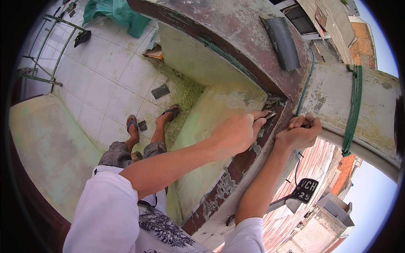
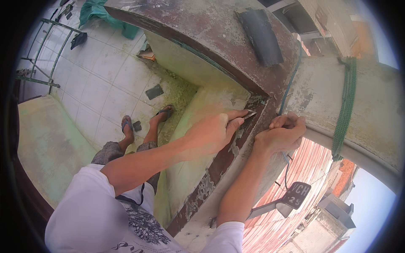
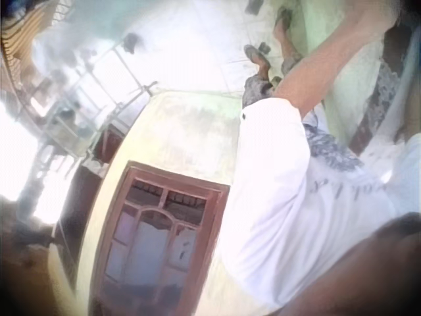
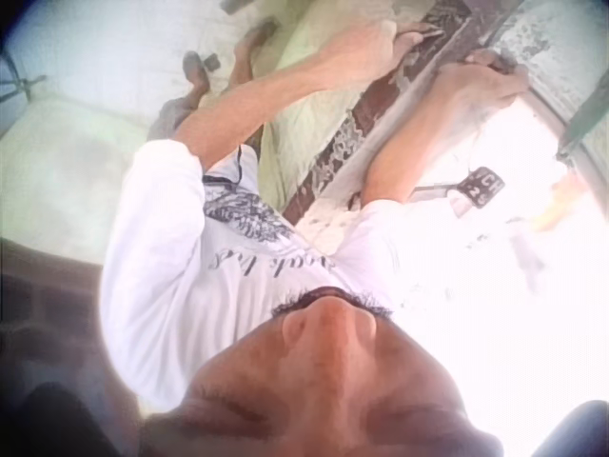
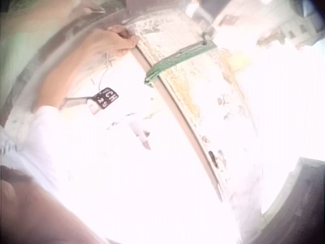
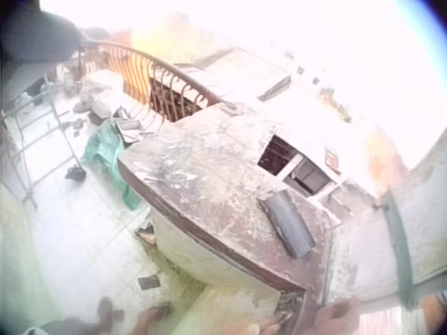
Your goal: The person uses a scraper to remove old paint from a metal frame on a balcony. They work methodically along the edges and corners of the frame, scraping away layers of paint.
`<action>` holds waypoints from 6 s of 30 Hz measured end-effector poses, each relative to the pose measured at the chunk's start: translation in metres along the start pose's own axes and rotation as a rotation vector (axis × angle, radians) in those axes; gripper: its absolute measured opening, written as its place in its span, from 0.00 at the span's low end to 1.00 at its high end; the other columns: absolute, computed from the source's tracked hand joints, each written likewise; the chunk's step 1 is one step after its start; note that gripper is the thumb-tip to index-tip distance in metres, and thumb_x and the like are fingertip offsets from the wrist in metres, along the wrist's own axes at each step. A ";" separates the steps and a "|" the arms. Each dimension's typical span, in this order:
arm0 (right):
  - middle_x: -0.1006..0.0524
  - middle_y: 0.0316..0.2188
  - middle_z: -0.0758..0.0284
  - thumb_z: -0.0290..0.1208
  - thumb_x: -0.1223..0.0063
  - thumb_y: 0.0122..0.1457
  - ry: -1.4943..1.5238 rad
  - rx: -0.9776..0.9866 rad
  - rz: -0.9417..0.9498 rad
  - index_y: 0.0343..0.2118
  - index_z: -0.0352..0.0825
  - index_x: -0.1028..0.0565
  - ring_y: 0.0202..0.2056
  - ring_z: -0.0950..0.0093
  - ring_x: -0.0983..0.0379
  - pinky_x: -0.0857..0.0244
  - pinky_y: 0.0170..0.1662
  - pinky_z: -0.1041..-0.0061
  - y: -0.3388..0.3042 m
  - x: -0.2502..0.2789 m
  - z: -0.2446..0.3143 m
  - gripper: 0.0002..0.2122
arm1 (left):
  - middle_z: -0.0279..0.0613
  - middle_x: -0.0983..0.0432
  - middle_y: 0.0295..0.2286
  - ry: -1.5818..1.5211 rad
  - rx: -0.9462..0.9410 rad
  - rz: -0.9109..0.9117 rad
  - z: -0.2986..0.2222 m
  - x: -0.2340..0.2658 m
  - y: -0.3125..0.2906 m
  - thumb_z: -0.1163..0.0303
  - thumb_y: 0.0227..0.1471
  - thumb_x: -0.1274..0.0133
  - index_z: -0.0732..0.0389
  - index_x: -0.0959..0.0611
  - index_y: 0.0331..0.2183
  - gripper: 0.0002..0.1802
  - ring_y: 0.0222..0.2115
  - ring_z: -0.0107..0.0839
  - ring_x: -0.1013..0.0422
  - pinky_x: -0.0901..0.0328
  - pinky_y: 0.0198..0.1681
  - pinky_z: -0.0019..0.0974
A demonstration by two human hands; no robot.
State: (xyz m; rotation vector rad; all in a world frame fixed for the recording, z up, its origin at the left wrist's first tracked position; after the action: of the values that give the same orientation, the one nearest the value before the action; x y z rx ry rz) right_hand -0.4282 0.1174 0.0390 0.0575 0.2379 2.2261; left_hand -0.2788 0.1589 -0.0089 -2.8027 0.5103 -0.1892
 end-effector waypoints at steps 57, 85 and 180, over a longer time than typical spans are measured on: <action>0.33 0.13 0.64 0.36 0.51 0.61 -0.054 0.050 0.037 0.27 0.26 0.23 0.16 0.73 0.39 0.44 0.22 0.73 0.009 -0.001 -0.003 0.15 | 0.50 0.26 0.19 -0.106 0.194 0.069 0.036 -0.033 -0.126 0.53 0.74 0.55 0.53 0.22 0.63 0.25 0.16 0.38 0.31 0.33 0.26 0.40; 0.35 0.14 0.65 0.32 0.55 0.62 -0.023 0.059 0.150 0.30 0.24 0.25 0.16 0.74 0.39 0.45 0.20 0.73 -0.002 -0.009 0.004 0.14 | 0.58 0.15 0.35 0.105 0.361 0.115 0.040 -0.027 -0.148 0.58 0.73 0.53 0.52 0.22 0.64 0.23 0.31 0.47 0.18 0.27 0.39 0.43; 0.32 0.18 0.63 0.29 0.50 0.62 -0.006 0.076 0.085 0.38 0.23 0.24 0.18 0.72 0.37 0.44 0.22 0.72 0.009 -0.011 0.004 0.11 | 0.55 0.21 0.18 0.040 0.310 0.123 0.061 -0.043 -0.227 0.47 0.71 0.53 0.42 0.20 0.62 0.24 0.20 0.59 0.22 0.27 0.25 0.55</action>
State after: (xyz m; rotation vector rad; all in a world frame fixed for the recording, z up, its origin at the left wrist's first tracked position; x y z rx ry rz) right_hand -0.4283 0.1040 0.0453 0.1168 0.3220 2.3005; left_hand -0.2341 0.3937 -0.0020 -2.4634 0.6042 -0.2736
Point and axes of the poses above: each hand's wrist, its own y-axis towards the middle knuckle, its own x-axis out of the back of the hand, z = x × y, the point moved 1 cm from there along y, towards the middle knuckle
